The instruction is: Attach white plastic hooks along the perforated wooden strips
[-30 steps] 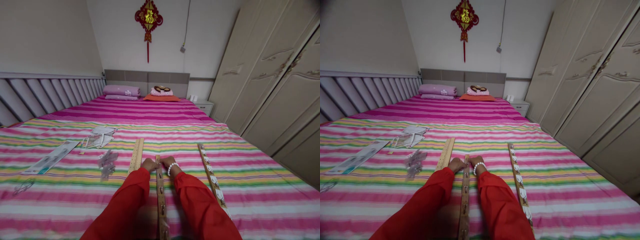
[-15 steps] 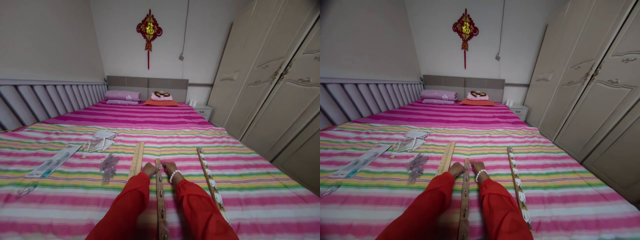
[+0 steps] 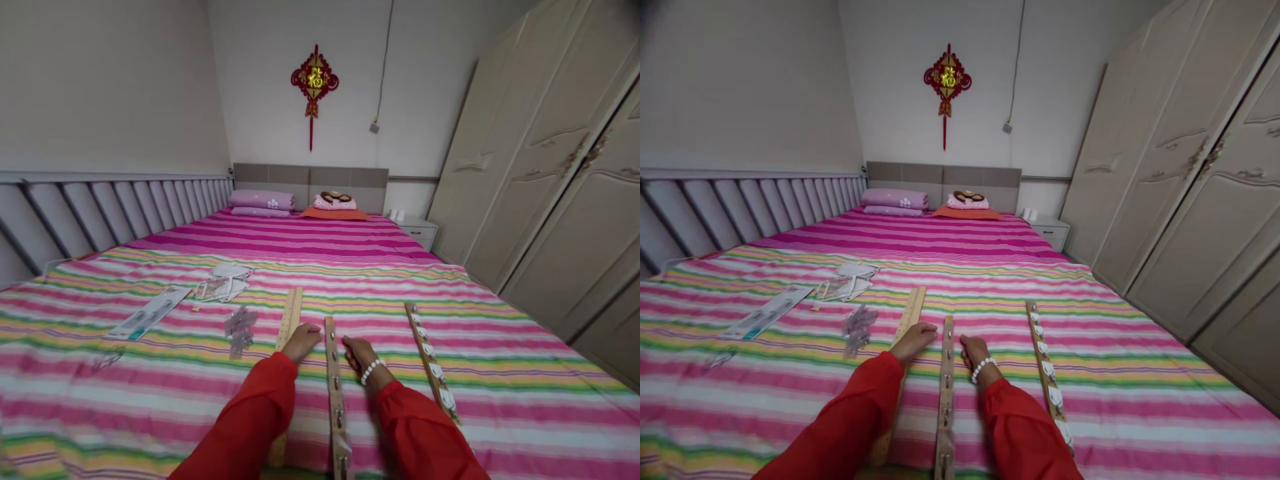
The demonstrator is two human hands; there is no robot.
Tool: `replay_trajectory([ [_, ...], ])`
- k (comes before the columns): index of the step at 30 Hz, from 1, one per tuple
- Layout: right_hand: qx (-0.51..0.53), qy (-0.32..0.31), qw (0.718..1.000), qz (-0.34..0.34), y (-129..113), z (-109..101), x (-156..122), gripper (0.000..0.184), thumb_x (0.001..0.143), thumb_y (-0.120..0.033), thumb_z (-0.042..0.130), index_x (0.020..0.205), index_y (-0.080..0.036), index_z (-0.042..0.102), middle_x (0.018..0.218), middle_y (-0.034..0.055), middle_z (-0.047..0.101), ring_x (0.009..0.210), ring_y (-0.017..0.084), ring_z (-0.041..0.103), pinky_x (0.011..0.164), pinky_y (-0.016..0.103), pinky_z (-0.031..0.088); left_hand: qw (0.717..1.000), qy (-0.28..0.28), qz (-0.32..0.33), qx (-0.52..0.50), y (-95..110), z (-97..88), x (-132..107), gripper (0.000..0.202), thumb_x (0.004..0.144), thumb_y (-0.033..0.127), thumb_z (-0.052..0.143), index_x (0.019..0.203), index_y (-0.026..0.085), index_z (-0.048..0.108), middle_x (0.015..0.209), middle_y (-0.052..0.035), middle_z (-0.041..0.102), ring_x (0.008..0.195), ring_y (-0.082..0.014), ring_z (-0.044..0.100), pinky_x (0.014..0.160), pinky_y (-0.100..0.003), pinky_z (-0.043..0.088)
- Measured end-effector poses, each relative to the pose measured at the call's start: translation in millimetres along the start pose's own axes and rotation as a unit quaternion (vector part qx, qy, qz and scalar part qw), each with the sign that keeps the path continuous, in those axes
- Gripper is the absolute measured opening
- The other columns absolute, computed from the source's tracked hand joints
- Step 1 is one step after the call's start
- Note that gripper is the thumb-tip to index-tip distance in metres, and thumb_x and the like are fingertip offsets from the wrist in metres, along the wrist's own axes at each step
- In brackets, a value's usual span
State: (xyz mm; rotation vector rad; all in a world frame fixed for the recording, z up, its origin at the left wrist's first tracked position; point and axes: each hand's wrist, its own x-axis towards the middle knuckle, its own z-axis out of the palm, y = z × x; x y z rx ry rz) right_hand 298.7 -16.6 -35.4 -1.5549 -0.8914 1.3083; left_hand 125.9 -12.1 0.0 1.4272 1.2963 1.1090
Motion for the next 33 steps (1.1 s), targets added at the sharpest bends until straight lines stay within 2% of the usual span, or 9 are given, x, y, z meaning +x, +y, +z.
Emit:
replay_trajectory([
  [3, 0.014, -0.025, 0.999, 0.026, 1.5, -6.9, -12.1, 0.042, 0.076, -0.027, 0.056, 0.039, -0.022, 0.037, 0.025, -0.005, 0.034, 0.021, 0.006, 0.025, 0.025, 0.019, 0.018, 1.0, 0.022, 0.005, -0.018, 2.6, -34.5, -20.8, 0.025, 0.058, 0.032, 0.065, 0.077, 0.016, 0.067, 0.076, -0.0057, 0.071, 0.077, -0.0208, 0.064, 0.074, -0.031, 0.049],
  [8, 0.041, -0.029, 0.999, 0.005, 6.9, -15.1, -36.0, 0.04, 0.077, -0.025, 0.054, 0.039, -0.019, 0.041, 0.03, -0.0056, 0.037, 0.024, 0.003, 0.026, 0.028, 0.017, 0.017, 0.957, 0.286, 0.042, -0.017, -20.5, -103.4, -59.4, 0.028, 0.056, 0.036, 0.063, 0.075, 0.016, 0.064, 0.067, -0.0018, 0.064, 0.066, -0.0176, 0.059, 0.065, -0.031, 0.049],
  [12, 0.058, -0.024, 0.998, -0.011, 13.8, -17.7, -49.5, 0.037, 0.071, -0.027, 0.06, 0.039, -0.019, 0.041, 0.03, -0.0071, 0.035, 0.025, 0.003, 0.025, 0.029, 0.018, 0.016, 0.929, 0.37, -0.005, -0.004, -42.3, -137.0, -72.7, 0.033, 0.054, 0.038, 0.066, 0.079, 0.017, 0.06, 0.068, 0.0, 0.062, 0.068, -0.0179, 0.06, 0.067, -0.032, 0.049],
  [16, 0.092, -0.019, 0.995, -0.018, 21.5, -20.1, -57.0, 0.034, 0.067, -0.027, 0.062, 0.041, -0.02, 0.042, 0.031, -0.0079, 0.036, 0.026, 0.003, 0.025, 0.029, 0.018, 0.016, 0.927, 0.367, -0.064, 0.044, -49.0, -144.1, -71.1, 0.035, 0.052, 0.04, 0.069, 0.075, 0.019, 0.054, 0.069, 0.0004, 0.062, 0.069, -0.0187, 0.061, 0.07, -0.033, 0.05],
  [21, 0.109, -0.035, 0.993, -0.035, 30.0, -25.7, -65.3, 0.033, 0.066, -0.03, 0.064, 0.042, -0.02, 0.043, 0.031, -0.0072, 0.037, 0.025, 0.004, 0.027, 0.029, 0.018, 0.017, 0.924, 0.339, -0.121, 0.131, -46.8, -146.6, -71.5, 0.017, 0.059, 0.032, 0.063, 0.068, 0.02, 0.057, 0.059, 0.0006, 0.06, 0.065, -0.0207, 0.061, 0.067, -0.032, 0.047],
  [24, 0.106, -0.044, 0.992, -0.041, 34.8, -28.5, -69.1, 0.033, 0.066, -0.032, 0.064, 0.044, -0.02, 0.044, 0.03, -0.0067, 0.038, 0.026, 0.004, 0.028, 0.029, 0.019, 0.018, 0.933, 0.324, -0.065, 0.144, -43.5, -147.3, -78.6, 0.017, 0.062, 0.032, 0.06, 0.072, 0.019, 0.06, 0.061, -0.0003, 0.06, 0.062, -0.0197, 0.059, 0.064, -0.031, 0.046],
  [29, 0.121, -0.023, 0.991, -0.046, 40.3, -27.3, -70.6, 0.031, 0.065, -0.033, 0.066, 0.047, -0.02, 0.044, 0.031, -0.0074, 0.039, 0.026, 0.004, 0.028, 0.029, 0.018, 0.017, 0.912, 0.3, 0.165, 0.227, -36.6, -145.0, -89.5, 0.023, 0.071, 0.035, 0.052, 0.081, 0.019, 0.065, 0.079, -0.0068, 0.063, 0.079, -0.0224, 0.059, 0.077, -0.035, 0.047],
  [31, 0.115, -0.018, 0.992, -0.049, 41.2, -26.0, -69.9, 0.032, 0.065, -0.033, 0.065, 0.046, -0.02, 0.043, 0.029, -0.0075, 0.037, 0.025, 0.004, 0.026, 0.029, 0.018, 0.015, 0.908, 0.325, 0.165, 0.207, -36.8, -145.9, -88.2, 0.023, 0.071, 0.034, 0.052, 0.083, 0.019, 0.065, 0.081, -0.0064, 0.063, 0.079, -0.0216, 0.058, 0.079, -0.035, 0.047],
  [33, 0.11, -0.016, 0.992, -0.055, 41.4, -25.4, -69.4, 0.033, 0.066, -0.034, 0.065, 0.045, -0.02, 0.043, 0.028, -0.0074, 0.036, 0.024, 0.004, 0.026, 0.029, 0.018, 0.014, 0.911, 0.385, 0.083, 0.122, -38.0, -148.3, -84.1, 0.022, 0.068, 0.031, 0.055, 0.083, 0.018, 0.064, 0.073, -0.0033, 0.061, 0.069, -0.0185, 0.057, 0.071, -0.033, 0.048],
])
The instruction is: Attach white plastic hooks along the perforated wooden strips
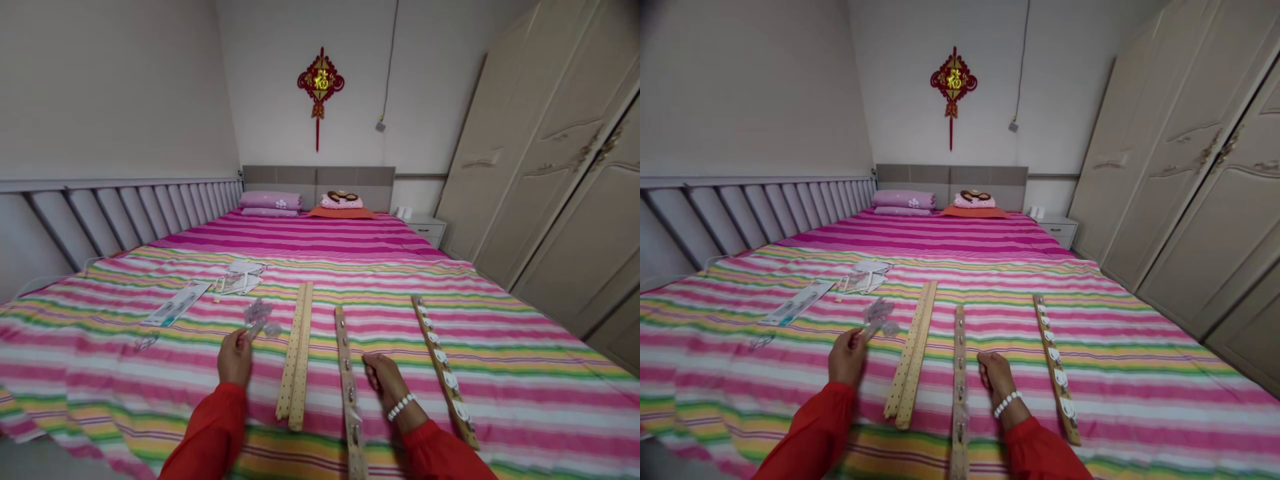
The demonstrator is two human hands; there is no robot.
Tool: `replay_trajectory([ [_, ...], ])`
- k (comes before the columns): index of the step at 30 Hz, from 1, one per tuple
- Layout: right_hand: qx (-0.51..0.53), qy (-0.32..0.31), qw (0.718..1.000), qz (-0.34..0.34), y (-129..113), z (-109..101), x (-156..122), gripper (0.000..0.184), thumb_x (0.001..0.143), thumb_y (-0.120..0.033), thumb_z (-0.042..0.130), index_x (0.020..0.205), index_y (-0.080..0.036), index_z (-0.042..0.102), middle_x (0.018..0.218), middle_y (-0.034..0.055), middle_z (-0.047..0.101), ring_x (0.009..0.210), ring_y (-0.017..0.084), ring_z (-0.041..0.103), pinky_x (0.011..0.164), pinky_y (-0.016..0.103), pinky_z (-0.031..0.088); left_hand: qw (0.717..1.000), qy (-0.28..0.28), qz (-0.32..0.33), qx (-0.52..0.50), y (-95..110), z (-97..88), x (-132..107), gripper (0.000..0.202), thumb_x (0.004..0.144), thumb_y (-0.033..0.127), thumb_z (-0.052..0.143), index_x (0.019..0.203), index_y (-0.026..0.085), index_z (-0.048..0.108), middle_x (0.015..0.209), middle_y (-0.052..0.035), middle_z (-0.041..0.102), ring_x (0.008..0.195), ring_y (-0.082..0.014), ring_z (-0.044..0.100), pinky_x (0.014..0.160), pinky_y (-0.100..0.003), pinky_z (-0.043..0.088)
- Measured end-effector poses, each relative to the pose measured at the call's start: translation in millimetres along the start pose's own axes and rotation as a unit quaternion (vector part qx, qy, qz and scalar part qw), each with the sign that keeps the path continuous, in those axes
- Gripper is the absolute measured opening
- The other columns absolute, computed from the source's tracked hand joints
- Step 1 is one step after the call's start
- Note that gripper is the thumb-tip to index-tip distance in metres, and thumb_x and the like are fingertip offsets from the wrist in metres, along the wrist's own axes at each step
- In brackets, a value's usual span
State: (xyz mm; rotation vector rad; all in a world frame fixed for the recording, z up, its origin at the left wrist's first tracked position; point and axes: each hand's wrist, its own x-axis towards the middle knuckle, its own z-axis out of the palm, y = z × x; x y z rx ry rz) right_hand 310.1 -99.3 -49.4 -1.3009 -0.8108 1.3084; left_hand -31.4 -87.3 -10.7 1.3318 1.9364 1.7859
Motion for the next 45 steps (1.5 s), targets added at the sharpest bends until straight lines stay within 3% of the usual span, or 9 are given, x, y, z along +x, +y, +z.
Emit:
replay_trajectory([
  [4, 0.0, -0.006, 1.0, -0.002, 0.1, -0.6, 0.1, 0.032, 0.066, -0.033, 0.063, 0.045, -0.02, 0.043, 0.028, -0.0076, 0.036, 0.024, 0.004, 0.026, 0.029, 0.018, 0.015, 0.965, 0.055, -0.206, -0.154, 5.3, 1.6, 6.5, 0.019, 0.062, 0.022, 0.062, 0.079, 0.015, 0.063, 0.066, 0.0009, 0.06, 0.062, -0.0132, 0.057, 0.064, -0.027, 0.048],
  [10, 0.026, 0.008, 1.0, 0.012, -0.8, -0.7, 0.6, 0.03, 0.062, -0.033, 0.067, 0.048, -0.02, 0.044, 0.032, -0.008, 0.04, 0.027, 0.003, 0.027, 0.029, 0.018, 0.016, 0.882, -0.033, -0.329, -0.335, 45.0, 3.5, -10.4, 0.017, 0.06, 0.007, 0.066, 0.075, 0.015, 0.062, 0.067, 0.0008, 0.063, 0.06, -0.0081, 0.059, 0.063, -0.021, 0.049],
  [13, 0.039, 0.009, 0.999, 0.007, -5.5, 0.3, -2.7, 0.03, 0.062, -0.033, 0.068, 0.049, -0.02, 0.044, 0.033, -0.0083, 0.039, 0.027, 0.004, 0.027, 0.029, 0.018, 0.016, 0.915, -0.106, -0.24, -0.307, 63.1, 5.1, -26.6, 0.02, 0.063, 0.018, 0.071, 0.081, 0.015, 0.063, 0.071, -0.0008, 0.066, 0.067, -0.0119, 0.063, 0.066, -0.023, 0.052],
  [17, 0.078, -0.016, 0.997, -0.013, -20.8, 6.3, -19.0, 0.029, 0.062, -0.034, 0.071, 0.054, -0.019, 0.047, 0.035, -0.0092, 0.04, 0.028, 0.003, 0.025, 0.03, 0.018, 0.013, 0.974, -0.147, 0.072, -0.154, 86.9, 1.4, -49.2, 0.014, 0.073, 0.03, 0.065, 0.081, 0.018, 0.064, 0.079, -0.0032, 0.066, 0.077, -0.0173, 0.064, 0.071, -0.029, 0.054],
  [20, 0.103, -0.065, 0.992, -0.029, -39.9, 15.8, -39.1, 0.028, 0.062, -0.036, 0.074, 0.061, -0.017, 0.055, 0.039, -0.0091, 0.043, 0.03, 0.002, 0.025, 0.033, 0.018, 0.015, 0.929, -0.155, 0.328, -0.071, 104.2, -2.3, -64.9, 0.01, 0.081, 0.019, 0.057, 0.087, 0.021, 0.065, 0.082, -0.0036, 0.067, 0.081, -0.0161, 0.064, 0.074, -0.029, 0.054],
  [23, 0.105, -0.137, 0.984, -0.036, -60.0, 26.8, -58.5, 0.029, 0.066, -0.04, 0.075, 0.069, -0.014, 0.06, 0.044, -0.0071, 0.048, 0.033, 0.002, 0.028, 0.035, 0.018, 0.014, 0.871, -0.165, 0.461, -0.049, 113.1, -1.1, -78.1, 0.022, 0.084, 0.008, 0.051, 0.098, 0.021, 0.063, 0.086, -0.0045, 0.067, 0.083, -0.0137, 0.064, 0.074, -0.025, 0.054],
  [29, 0.115, -0.192, 0.974, -0.017, -78.0, 39.0, -77.3, 0.038, 0.073, -0.051, 0.068, 0.074, -0.013, 0.064, 0.049, -0.0025, 0.057, 0.032, 0.003, 0.034, 0.035, 0.019, 0.014, 0.829, -0.18, 0.529, -0.011, 106.5, 8.5, -93.9, 0.022, 0.086, 0.009, 0.049, 0.102, 0.019, 0.062, 0.09, -0.0072, 0.067, 0.086, -0.0136, 0.065, 0.077, -0.022, 0.055],
  [39, 0.13, -0.198, 0.971, 0.017, -65.3, 42.2, -86.1, 0.035, 0.068, -0.043, 0.075, 0.064, -0.014, 0.057, 0.053, -0.001, 0.062, 0.031, 0.001, 0.035, 0.032, 0.017, 0.016, 0.826, -0.124, 0.549, 0.032, 114.0, 16.9, -99.0, 0.021, 0.082, 0.008, 0.054, 0.096, 0.021, 0.063, 0.081, -0.0057, 0.068, 0.077, -0.016, 0.063, 0.069, -0.027, 0.052],
  [45, 0.124, -0.175, 0.977, 0.009, -62.7, 40.9, -80.7, 0.03, 0.065, -0.037, 0.076, 0.062, -0.015, 0.057, 0.048, -0.0044, 0.056, 0.03, 0.002, 0.032, 0.033, 0.018, 0.015, 0.831, -0.171, 0.529, 0.012, 114.8, 24.1, -110.6, 0.021, 0.081, 0.009, 0.054, 0.093, 0.022, 0.064, 0.079, -0.004, 0.067, 0.074, -0.0147, 0.062, 0.069, -0.027, 0.049],
])
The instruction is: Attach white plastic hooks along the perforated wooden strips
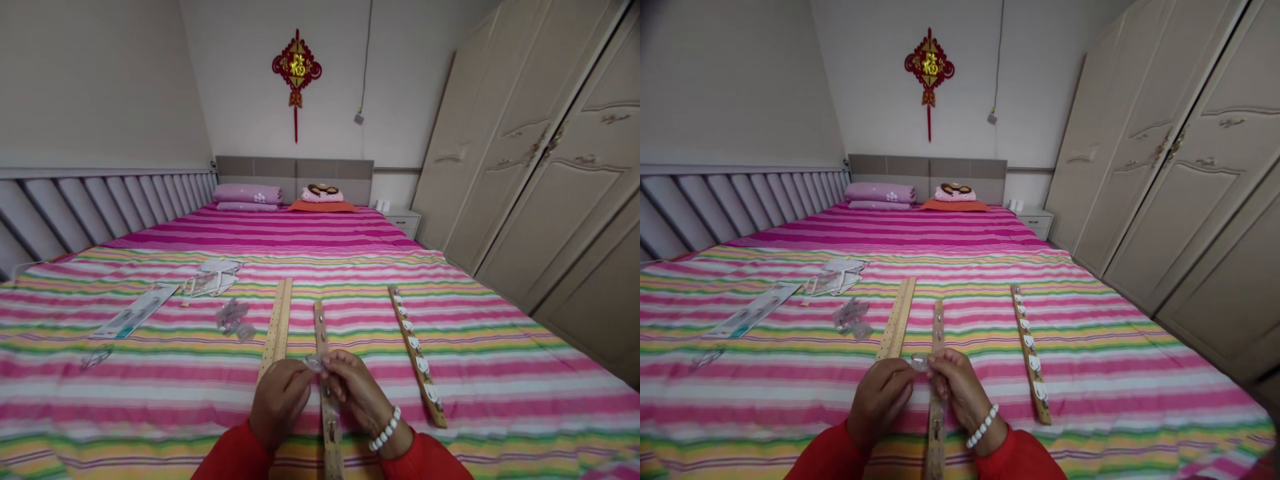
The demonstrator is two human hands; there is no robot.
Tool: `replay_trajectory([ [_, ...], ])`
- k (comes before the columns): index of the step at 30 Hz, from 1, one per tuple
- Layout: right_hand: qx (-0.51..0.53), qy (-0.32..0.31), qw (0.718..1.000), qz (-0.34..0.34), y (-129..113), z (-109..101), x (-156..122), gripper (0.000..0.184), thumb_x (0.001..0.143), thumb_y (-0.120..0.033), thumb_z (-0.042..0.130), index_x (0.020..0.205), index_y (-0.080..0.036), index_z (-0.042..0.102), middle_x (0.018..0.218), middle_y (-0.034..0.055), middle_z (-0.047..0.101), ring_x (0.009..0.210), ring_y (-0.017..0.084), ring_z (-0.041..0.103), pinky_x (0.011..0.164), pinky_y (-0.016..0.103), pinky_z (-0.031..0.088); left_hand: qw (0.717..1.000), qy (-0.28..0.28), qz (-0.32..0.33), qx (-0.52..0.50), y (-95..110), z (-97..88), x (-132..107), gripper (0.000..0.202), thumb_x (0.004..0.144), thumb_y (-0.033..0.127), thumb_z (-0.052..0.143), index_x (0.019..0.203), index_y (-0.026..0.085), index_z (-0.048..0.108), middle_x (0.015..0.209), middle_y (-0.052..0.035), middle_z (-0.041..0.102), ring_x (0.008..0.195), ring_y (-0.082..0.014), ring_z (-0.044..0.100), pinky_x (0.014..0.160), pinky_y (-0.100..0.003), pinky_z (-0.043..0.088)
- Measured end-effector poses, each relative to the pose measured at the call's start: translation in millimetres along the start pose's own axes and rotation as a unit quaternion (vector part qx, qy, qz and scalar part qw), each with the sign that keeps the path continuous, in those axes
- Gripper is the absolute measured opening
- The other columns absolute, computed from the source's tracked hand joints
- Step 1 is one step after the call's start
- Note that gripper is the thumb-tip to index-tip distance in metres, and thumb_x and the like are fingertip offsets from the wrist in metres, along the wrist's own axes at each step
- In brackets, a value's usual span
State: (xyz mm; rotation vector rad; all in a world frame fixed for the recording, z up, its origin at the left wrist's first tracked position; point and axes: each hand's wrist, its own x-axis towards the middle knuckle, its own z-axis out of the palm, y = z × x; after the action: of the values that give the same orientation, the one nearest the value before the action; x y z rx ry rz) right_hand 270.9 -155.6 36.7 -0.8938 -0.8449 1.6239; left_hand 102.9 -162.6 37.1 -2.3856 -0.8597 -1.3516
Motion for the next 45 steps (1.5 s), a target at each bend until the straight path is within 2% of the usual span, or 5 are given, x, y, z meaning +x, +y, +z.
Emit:
replay_trajectory([
  [6, -0.025, -0.015, 1.0, -0.01, -7.0, -11.1, 4.3, 0.026, 0.066, -0.036, 0.075, 0.063, -0.015, 0.059, 0.046, -0.0055, 0.053, 0.03, 0.002, 0.03, 0.034, 0.019, 0.014, 0.965, 0.016, -0.203, -0.168, -1.6, 3.7, 3.9, 0.014, 0.081, 0.016, 0.055, 0.09, 0.021, 0.064, 0.081, -0.005, 0.067, 0.078, -0.0164, 0.063, 0.069, -0.028, 0.051],
  [11, -0.074, -0.04, 0.996, -0.002, -11.3, -14.4, 9.7, 0.025, 0.067, -0.037, 0.074, 0.071, -0.015, 0.064, 0.043, -0.0061, 0.052, 0.031, 0.003, 0.032, 0.034, 0.018, 0.016, 0.804, -0.046, -0.48, -0.347, -13.2, 13.2, 15.1, 0.024, 0.074, 0.041, 0.063, 0.079, 0.018, 0.067, 0.072, -0.0034, 0.067, 0.067, -0.0164, 0.061, 0.062, -0.027, 0.049],
  [16, -0.088, -0.02, 0.996, -0.017, -13.6, -15.8, 23.3, 0.027, 0.064, -0.037, 0.077, 0.072, -0.014, 0.067, 0.044, -0.0045, 0.056, 0.033, 0.004, 0.038, 0.035, 0.017, 0.025, 0.705, -0.119, -0.549, -0.433, -17.4, 29.1, 13.6, 0.033, 0.058, 0.046, 0.074, 0.068, 0.016, 0.063, 0.06, -0.0009, 0.063, 0.056, -0.0126, 0.055, 0.055, -0.025, 0.043],
  [23, -0.016, 0.067, 0.997, -0.024, -8.8, -22.1, 58.0, 0.029, 0.052, -0.031, 0.085, 0.066, -0.014, 0.066, 0.051, 0.0006, 0.064, 0.046, 0.008, 0.056, 0.045, 0.017, 0.042, 0.633, -0.038, -0.628, -0.451, -33.1, 60.7, 29.8, 0.035, 0.048, 0.042, 0.076, 0.065, 0.016, 0.06, 0.055, 0.0012, 0.061, 0.054, -0.0112, 0.056, 0.057, -0.024, 0.044],
  [45, -0.105, 0.157, 0.975, -0.116, 6.5, -63.0, 200.8, 0.023, 0.051, -0.025, 0.07, 0.071, -0.015, 0.073, 0.062, 0.0019, 0.07, 0.058, 0.016, 0.059, 0.052, 0.026, 0.044, 0.777, -0.064, -0.555, -0.29, -122.3, 156.9, 62.1, 0.016, 0.06, 0.032, 0.059, 0.058, 0.016, 0.058, 0.056, 0.0017, 0.056, 0.06, -0.0146, 0.052, 0.062, -0.027, 0.04],
])
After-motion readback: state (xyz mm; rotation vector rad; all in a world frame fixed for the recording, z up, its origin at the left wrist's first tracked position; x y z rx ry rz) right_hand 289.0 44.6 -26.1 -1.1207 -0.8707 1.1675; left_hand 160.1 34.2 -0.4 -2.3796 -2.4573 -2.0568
